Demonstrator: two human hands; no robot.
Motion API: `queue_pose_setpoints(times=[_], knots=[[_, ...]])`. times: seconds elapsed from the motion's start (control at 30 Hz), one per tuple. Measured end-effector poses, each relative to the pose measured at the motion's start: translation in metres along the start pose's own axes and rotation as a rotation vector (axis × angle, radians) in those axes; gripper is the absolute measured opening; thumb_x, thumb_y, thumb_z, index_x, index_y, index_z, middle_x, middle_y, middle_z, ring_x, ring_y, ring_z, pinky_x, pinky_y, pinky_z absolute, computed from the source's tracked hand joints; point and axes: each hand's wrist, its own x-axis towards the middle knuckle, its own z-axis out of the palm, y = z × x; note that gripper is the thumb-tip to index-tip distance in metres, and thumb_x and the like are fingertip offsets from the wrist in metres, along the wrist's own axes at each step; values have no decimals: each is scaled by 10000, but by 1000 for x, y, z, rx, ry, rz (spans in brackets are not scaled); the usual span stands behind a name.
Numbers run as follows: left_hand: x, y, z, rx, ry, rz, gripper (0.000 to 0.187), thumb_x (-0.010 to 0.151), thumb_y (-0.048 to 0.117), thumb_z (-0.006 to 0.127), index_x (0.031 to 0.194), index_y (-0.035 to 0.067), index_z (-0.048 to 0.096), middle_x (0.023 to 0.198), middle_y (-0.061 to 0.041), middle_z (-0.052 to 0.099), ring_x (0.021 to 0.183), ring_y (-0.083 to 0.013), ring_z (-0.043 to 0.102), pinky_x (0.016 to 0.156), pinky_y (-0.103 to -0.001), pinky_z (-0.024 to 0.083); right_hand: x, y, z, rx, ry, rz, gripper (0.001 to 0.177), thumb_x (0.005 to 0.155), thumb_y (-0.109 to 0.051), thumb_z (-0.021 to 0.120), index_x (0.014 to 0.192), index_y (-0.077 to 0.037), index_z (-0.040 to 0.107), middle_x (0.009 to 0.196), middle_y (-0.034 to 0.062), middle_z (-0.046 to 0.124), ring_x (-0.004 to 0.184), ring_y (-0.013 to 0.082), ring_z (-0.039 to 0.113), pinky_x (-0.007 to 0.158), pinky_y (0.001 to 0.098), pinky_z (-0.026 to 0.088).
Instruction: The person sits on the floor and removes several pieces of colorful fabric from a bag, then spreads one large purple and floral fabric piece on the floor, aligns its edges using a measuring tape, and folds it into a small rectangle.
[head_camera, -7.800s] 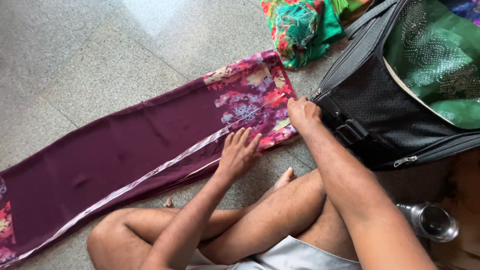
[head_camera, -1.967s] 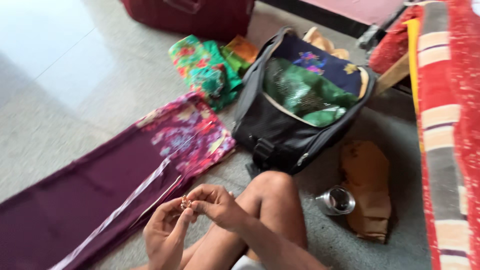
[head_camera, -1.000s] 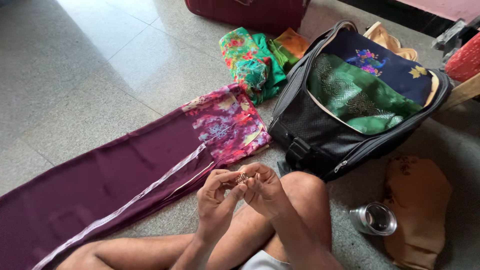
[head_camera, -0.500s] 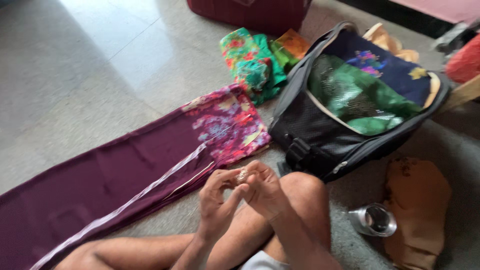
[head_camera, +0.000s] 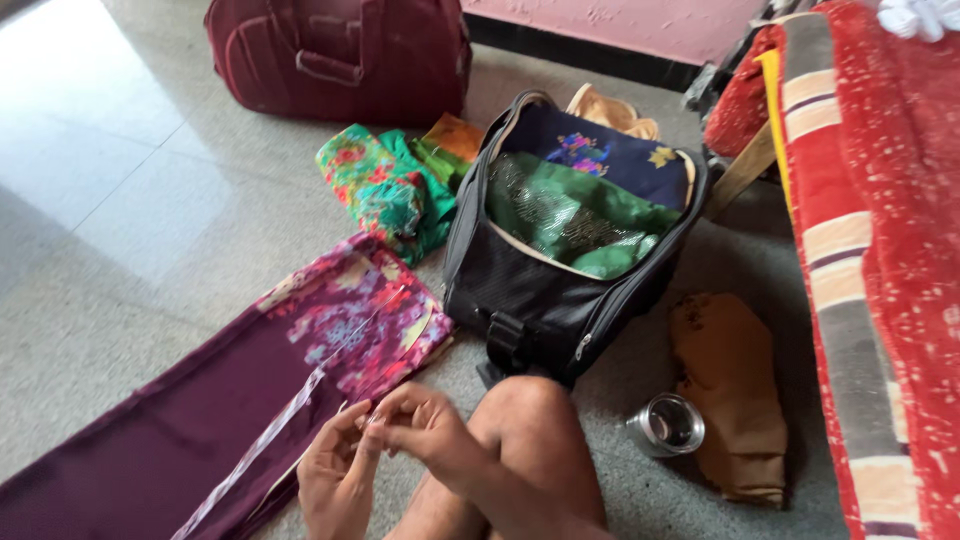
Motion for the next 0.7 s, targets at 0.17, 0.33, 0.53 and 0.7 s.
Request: queue_pose_setpoints(times=[0.17, 0.33, 0.53, 0.7], knots=[[15, -54, -20, -105, 44, -68, 330, 901, 77, 694, 1199, -61, 674, 972, -107, 778, 879, -137, 744, 775, -265, 608, 1, -14, 8, -717, -5, -83, 322, 927, -115, 766, 1215, -10, 670, 1064, 66, 672, 959, 161, 654, 813, 306, 563], [34, -95, -40, 2, 124, -191, 300, 926, 76, 715, 1194, -59, 702, 909, -163, 771, 722, -186, 708, 603, -289, 547, 51, -123, -39, -1471, 0, -536, 317, 846, -213, 822, 1097, -49, 719, 1039, 144, 694, 956, 286, 664, 842, 408, 534], [70, -114, -28, 354, 28, -90, 216, 973, 126, 709, 1156, 27, 770, 828, -164, 686, 653, -266, 618, 572, -315, 454, 136, -279, -172, -2119, 512, -364, 263, 982, -321, 605, 1056, -98, 723, 1166, 110, 724, 1181, 312, 681, 1032, 435, 550], [99, -145, -37, 779, 98, 265, 174, 874, 67, 702, 1042, 104, 729, 951, -114, 709, 874, -250, 725, 758, -383, 578, 150, -297, -222, -2072, 538, 344, 728, 979, -647, 531, 1384, -41, 533, 1368, 202, 601, 1275, 366, 580, 1050, 554, 471]])
